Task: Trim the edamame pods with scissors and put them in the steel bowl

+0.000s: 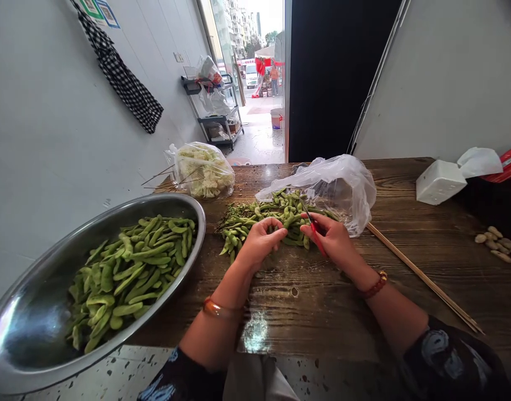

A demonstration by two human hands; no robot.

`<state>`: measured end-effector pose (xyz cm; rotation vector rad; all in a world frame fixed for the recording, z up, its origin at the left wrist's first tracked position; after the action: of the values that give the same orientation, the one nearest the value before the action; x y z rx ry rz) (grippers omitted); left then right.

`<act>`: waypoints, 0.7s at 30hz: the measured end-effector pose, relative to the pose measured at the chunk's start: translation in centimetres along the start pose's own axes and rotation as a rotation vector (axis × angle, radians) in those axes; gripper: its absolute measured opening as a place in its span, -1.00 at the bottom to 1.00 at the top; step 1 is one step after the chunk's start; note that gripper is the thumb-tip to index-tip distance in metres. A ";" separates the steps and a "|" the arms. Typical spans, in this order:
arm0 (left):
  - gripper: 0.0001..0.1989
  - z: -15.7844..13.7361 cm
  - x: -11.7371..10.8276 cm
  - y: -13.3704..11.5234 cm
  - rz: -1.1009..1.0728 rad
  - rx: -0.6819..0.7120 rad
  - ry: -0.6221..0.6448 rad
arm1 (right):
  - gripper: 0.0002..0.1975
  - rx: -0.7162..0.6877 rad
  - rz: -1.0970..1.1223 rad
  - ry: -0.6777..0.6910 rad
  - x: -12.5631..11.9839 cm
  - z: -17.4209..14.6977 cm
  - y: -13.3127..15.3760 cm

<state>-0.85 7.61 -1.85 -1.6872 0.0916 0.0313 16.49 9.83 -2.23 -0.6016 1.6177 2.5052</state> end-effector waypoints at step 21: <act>-0.72 -0.5 0.7 -0.3 -0.089 0.061 -0.014 | -0.55 -0.221 -0.284 0.131 1.1 -0.8 1.4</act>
<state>-0.12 7.13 -1.58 -1.6285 0.0067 -0.0261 15.25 8.37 -1.74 -0.9641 1.1951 2.4879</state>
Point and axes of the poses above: each hand's wrist, its own z-axis towards the middle knuckle, its own x-axis out of the palm, y = z × x, the point moved 5 cm from there along z, towards the middle knuckle, and after that the axes turned 6 degrees about -x, right-handed, at the moved point
